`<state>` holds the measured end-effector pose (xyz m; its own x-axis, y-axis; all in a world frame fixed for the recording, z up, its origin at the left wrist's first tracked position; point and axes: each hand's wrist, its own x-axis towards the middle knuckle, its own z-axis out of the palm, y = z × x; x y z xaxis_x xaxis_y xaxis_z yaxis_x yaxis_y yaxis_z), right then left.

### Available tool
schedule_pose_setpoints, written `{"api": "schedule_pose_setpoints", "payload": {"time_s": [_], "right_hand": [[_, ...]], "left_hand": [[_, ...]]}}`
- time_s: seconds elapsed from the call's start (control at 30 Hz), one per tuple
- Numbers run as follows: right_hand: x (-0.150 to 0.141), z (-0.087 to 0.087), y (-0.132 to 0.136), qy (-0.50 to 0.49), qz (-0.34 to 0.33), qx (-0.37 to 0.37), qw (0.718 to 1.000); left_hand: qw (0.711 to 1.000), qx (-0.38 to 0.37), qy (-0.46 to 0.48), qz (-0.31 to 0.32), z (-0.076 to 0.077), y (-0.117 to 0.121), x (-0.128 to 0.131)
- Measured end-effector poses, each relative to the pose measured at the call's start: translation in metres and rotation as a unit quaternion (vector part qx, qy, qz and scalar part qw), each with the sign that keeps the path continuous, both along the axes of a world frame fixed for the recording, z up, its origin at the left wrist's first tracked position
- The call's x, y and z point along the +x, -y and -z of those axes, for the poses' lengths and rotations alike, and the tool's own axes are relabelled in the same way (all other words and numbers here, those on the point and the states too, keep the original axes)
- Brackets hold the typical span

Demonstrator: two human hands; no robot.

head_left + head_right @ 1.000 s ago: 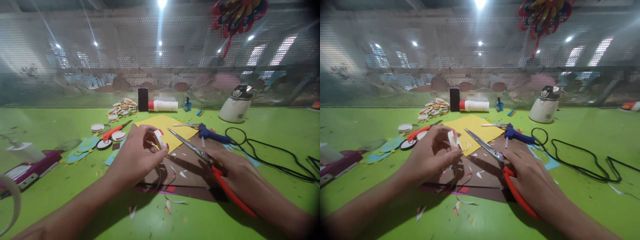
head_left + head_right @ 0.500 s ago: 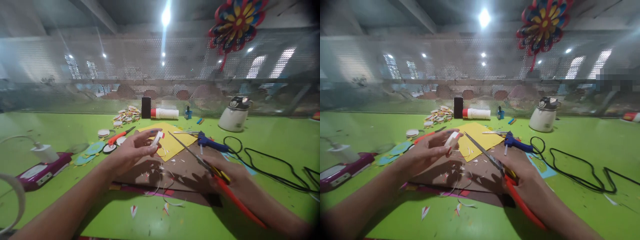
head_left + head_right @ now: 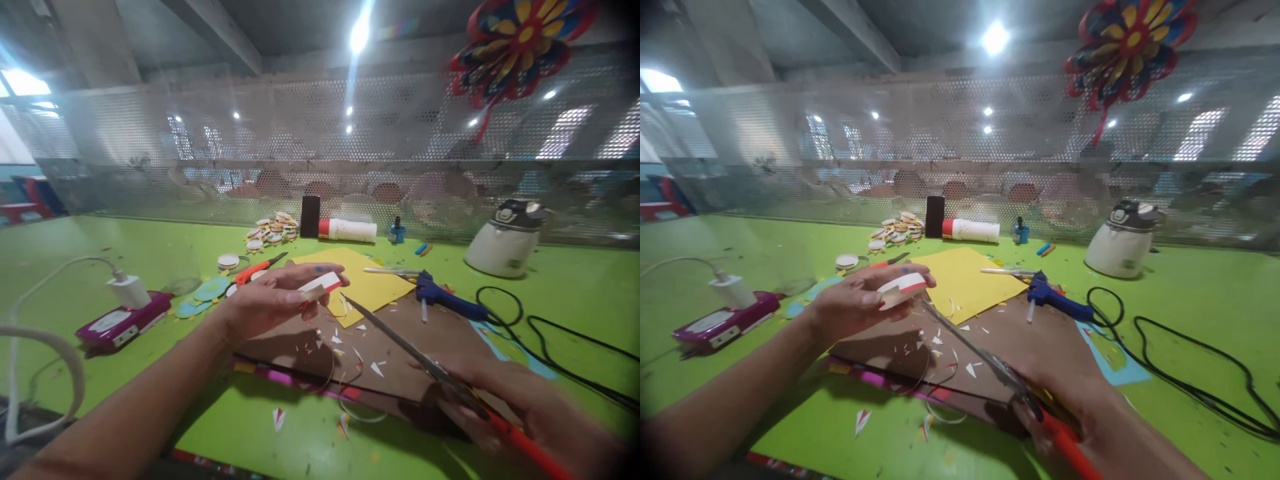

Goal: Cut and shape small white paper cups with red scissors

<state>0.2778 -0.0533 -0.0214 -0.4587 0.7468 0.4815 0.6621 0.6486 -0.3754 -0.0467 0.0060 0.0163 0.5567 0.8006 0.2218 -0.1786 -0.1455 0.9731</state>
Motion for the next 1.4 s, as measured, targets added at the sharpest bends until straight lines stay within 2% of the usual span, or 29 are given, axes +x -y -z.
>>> {"api": "schedule_pose_setpoints", "payload": {"time_s": [0.1, 0.2, 0.33, 0.47, 0.6, 0.77, 1.4], "right_hand": [[0.003, 0.005, -0.002, 0.005, -0.039, -0.086, 0.996], [0.005, 0.006, -0.002, 0.001, -0.033, -0.124, 0.992], [0.003, -0.001, 0.002, 0.009, -0.044, -0.158, 0.986], [-0.003, -0.006, 0.004, 0.034, -0.038, -0.136, 0.989], [-0.001, 0.001, -0.001, 0.036, -0.058, -0.107, 0.992], [0.002, 0.009, -0.004, 0.017, -0.083, -0.129, 0.988], [0.005, 0.01, -0.002, 0.03, -0.049, -0.117, 0.991]], "left_hand": [[1.0, -0.001, 0.008, 0.015, -0.001, 0.003, 0.004], [1.0, 0.002, 0.006, 0.016, -0.002, 0.005, 0.007], [1.0, 0.01, -0.005, 0.008, -0.003, 0.006, 0.01], [0.999, 0.027, -0.023, -0.005, -0.002, 0.006, 0.012], [0.999, 0.029, 0.004, 0.036, 0.001, 0.001, 0.012], [0.996, 0.028, 0.034, 0.076, 0.005, -0.004, 0.011], [0.995, 0.022, 0.036, 0.095, 0.007, -0.005, 0.01]]}}
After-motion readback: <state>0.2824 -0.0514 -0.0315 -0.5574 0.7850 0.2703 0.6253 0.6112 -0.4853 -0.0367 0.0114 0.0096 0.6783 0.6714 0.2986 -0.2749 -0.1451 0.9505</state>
